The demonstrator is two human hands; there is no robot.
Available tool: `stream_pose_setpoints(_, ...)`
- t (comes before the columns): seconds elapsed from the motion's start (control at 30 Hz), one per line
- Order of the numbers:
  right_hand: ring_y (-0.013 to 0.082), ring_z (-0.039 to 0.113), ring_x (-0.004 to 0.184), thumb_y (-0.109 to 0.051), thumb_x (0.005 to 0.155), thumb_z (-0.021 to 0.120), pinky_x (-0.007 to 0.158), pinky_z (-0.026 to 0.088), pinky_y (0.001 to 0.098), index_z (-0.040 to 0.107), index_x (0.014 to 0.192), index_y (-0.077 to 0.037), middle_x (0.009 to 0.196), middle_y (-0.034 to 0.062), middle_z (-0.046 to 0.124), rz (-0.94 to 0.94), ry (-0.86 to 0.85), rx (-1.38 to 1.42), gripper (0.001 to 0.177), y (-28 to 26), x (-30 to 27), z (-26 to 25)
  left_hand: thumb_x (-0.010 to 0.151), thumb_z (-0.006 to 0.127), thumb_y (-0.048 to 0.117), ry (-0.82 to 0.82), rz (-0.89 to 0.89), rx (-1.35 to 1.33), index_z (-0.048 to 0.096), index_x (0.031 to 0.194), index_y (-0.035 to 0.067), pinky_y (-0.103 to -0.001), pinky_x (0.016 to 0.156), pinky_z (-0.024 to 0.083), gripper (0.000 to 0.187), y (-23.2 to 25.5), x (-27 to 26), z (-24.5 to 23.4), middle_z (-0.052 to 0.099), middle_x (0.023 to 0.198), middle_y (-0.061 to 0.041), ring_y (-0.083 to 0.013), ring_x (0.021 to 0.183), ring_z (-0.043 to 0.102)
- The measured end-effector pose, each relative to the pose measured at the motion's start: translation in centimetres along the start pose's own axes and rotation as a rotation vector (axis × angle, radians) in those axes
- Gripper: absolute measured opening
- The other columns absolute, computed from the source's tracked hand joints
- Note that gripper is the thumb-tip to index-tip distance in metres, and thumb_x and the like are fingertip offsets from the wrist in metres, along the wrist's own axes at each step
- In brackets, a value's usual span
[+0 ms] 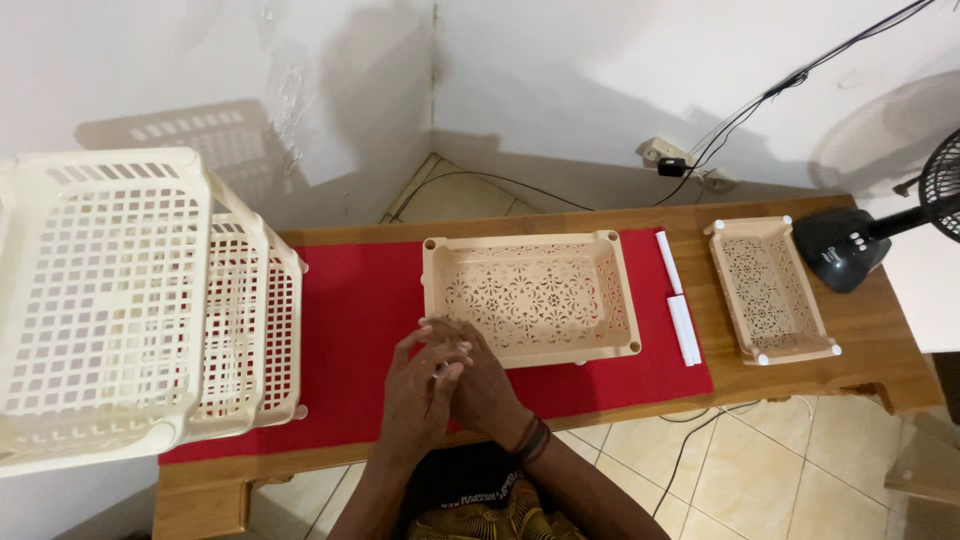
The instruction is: The person assembles beige plastic trays by inserting white cylindrical legs into corner holes. They handle multiple trays, flip them to align legs, and place completed units on a red mat on a wooden table.
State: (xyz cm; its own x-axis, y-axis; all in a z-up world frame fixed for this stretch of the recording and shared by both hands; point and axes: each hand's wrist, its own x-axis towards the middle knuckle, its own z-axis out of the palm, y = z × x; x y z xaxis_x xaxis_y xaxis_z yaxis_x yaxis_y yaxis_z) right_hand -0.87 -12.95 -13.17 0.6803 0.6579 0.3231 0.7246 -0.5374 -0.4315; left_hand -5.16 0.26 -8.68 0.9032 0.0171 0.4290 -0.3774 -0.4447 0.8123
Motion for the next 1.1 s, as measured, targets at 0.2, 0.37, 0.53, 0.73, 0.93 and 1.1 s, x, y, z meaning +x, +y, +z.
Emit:
stream_pose_setpoints(0.2,0.0287,0.035,0.149,-0.041,0.094,0.067,0.122,0.022,0.0527,0.048,0.146,-0.007,0.16,0.016,0.039,0.038,-0.071,-0.064,0.065,0.1,-1.4,0.0,0.108,0.051,0.045,0.024,-0.107,-0.27,0.071,0.106,0.004,-0.031,0.073,0.06,0.045,-3.3,-1.7,2.0,0.076,0.102,-0.012,-0.0193,0.089,0.075)
stream_pose_setpoints(0.37,0.0263,0.059,0.135,-0.032,0.093,0.075,0.12,0.042,0.0437,0.051,0.145,-0.01,0.147,0.0097,0.059,0.072,-0.003,0.025,0.061,1.0,-1.2,0.7,0.105,0.048,0.051,0.048,-0.153,-0.375,0.069,0.102,0.003,-0.028,0.066,0.054,0.052,-4.7,-1.0,2.7,0.073,0.094,-0.008,-0.0147,0.076,0.068)
stream_pose_setpoints(0.53,0.0264,0.069,0.12,-0.025,0.086,0.081,0.097,0.058,0.0377,0.052,0.146,-0.009,0.141,0.0096,0.064,0.098,0.045,0.187,0.069,1.2,-1.0,-0.1,0.108,0.048,0.05,0.085,-0.128,-0.455,0.061,0.084,0.005,-0.027,0.06,0.046,0.052,-4.8,-0.7,3.4,0.064,0.079,-0.004,-0.0109,0.068,0.057)
stream_pose_setpoints(0.73,0.027,0.072,0.114,-0.023,0.082,0.083,0.088,0.062,0.0378,0.064,0.134,-0.012,0.136,0.0095,0.07,0.134,0.107,0.247,0.057,0.9,-1.4,-0.5,0.109,0.05,0.052,0.086,-0.129,-0.484,0.055,0.077,0.007,-0.029,0.059,0.038,0.055,-5.8,-2.0,3.9,0.051,0.069,-0.001,-0.0101,0.063,0.045)
stream_pose_setpoints(0.93,0.0276,0.074,0.106,-0.02,0.082,0.08,0.082,0.062,0.0381,0.067,0.124,-0.01,0.128,0.0087,0.073,0.166,0.137,0.235,0.045,0.4,-0.6,-1.0,0.105,0.045,0.061,0.049,-0.034,-0.528,0.05,0.071,0.007,-0.03,0.052,0.032,0.064,-6.5,-0.4,3.8,0.046,0.064,-0.002,-0.0126,0.057,0.043)
stream_pose_setpoints(1.1,0.0258,0.075,0.107,-0.022,0.082,0.082,0.08,0.062,0.0357,0.069,0.125,-0.01,0.131,0.0084,0.073,0.127,0.169,0.203,0.047,0.0,-0.5,-1.4,0.111,0.037,0.057,-0.156,-0.066,-0.73,0.047,0.069,0.005,-0.033,0.055,0.031,0.067,-6.8,0.0,2.5,0.046,0.063,-0.004,-0.0167,0.057,0.041)
